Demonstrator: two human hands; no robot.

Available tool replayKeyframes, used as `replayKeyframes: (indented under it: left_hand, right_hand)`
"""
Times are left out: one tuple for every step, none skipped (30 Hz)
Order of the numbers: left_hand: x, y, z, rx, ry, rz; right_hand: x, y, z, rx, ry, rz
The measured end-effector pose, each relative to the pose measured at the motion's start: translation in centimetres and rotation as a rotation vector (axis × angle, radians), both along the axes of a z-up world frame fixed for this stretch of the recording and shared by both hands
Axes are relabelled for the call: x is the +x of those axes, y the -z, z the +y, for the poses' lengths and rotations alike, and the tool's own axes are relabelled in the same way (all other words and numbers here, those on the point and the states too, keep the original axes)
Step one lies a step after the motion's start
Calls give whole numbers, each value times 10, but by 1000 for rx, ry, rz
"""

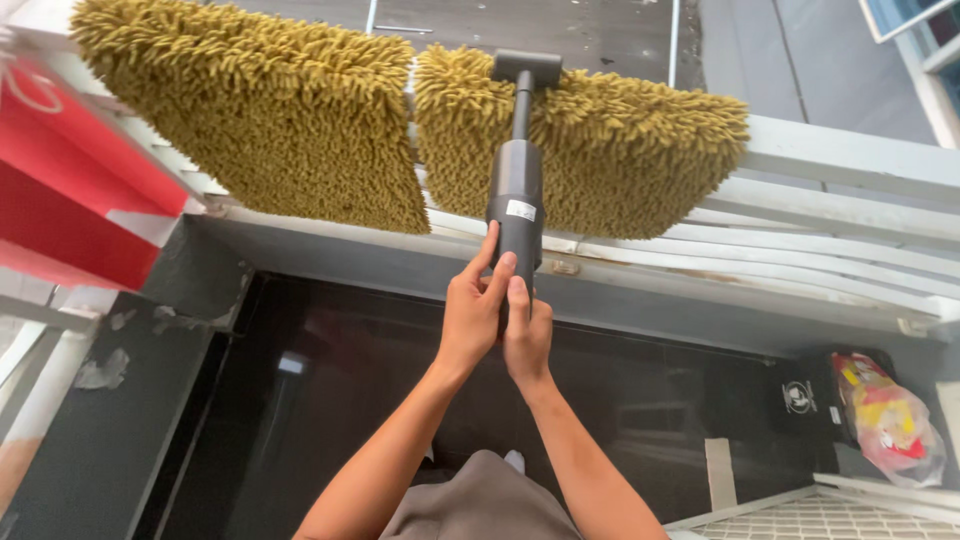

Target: The person cleans two green shag mats hanging on a balcony railing by hand using a small handheld vacuum.

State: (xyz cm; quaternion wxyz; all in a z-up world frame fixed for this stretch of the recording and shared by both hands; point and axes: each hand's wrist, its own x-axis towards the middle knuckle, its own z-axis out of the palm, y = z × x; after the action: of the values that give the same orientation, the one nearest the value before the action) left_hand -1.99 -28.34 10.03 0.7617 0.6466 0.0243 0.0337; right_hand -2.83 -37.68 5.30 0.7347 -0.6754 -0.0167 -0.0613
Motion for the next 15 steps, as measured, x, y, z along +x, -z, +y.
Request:
replayKeyframes:
  left_hand:
    - [-1, 0, 6, -17, -34, -10]
    - [-2, 0, 9, -35, -64, -19]
    - [-4, -1, 12, -18, -95, 12]
    - [-4, -3, 14, -1, -121, 41]
    - [-4, -4, 15, 15, -147, 69]
    - [-5, -5, 13, -3, -137, 70]
    - [-4, -5, 9, -21, -126, 71]
    - [-4, -4, 1, -41, -108, 73]
    - [-4, -3, -7, -80, -89, 23]
    - [-6, -2, -18, -120, -65, -26]
    - [-8, -2, -28, -160, -41, -75]
    - [-11, -2, -37, -151, -11, -48]
    - [-15, -2, -46, -142, 20, -21]
    - [-19, -2, -55, -132, 54, 6]
    - [-20, -2, -66, -177, 100, -14]
  right_hand:
    - [2, 2, 6, 24, -36, -26]
    - [4, 4, 9, 58, -73, 5]
    - [8, 7, 12, 91, -109, 36]
    - [10, 11, 14, 125, -141, 65]
    - [12, 15, 13, 153, -133, 62]
    - [14, 20, 12, 182, -123, 60]
    - [14, 24, 8, 210, -114, 58]
    - [12, 26, 0, 206, -77, 52]
    - [10, 27, -10, 202, -40, 46]
    - [7, 25, -19, 197, 1, 40]
    - [2, 22, -28, 164, 59, 50]
    - [-6, 17, -38, 131, 125, 59]
    - [-13, 11, -47, 99, 190, 67]
    - [-22, 5, -56, 43, 243, 62]
    - [-31, -1, -64, -14, 296, 57]
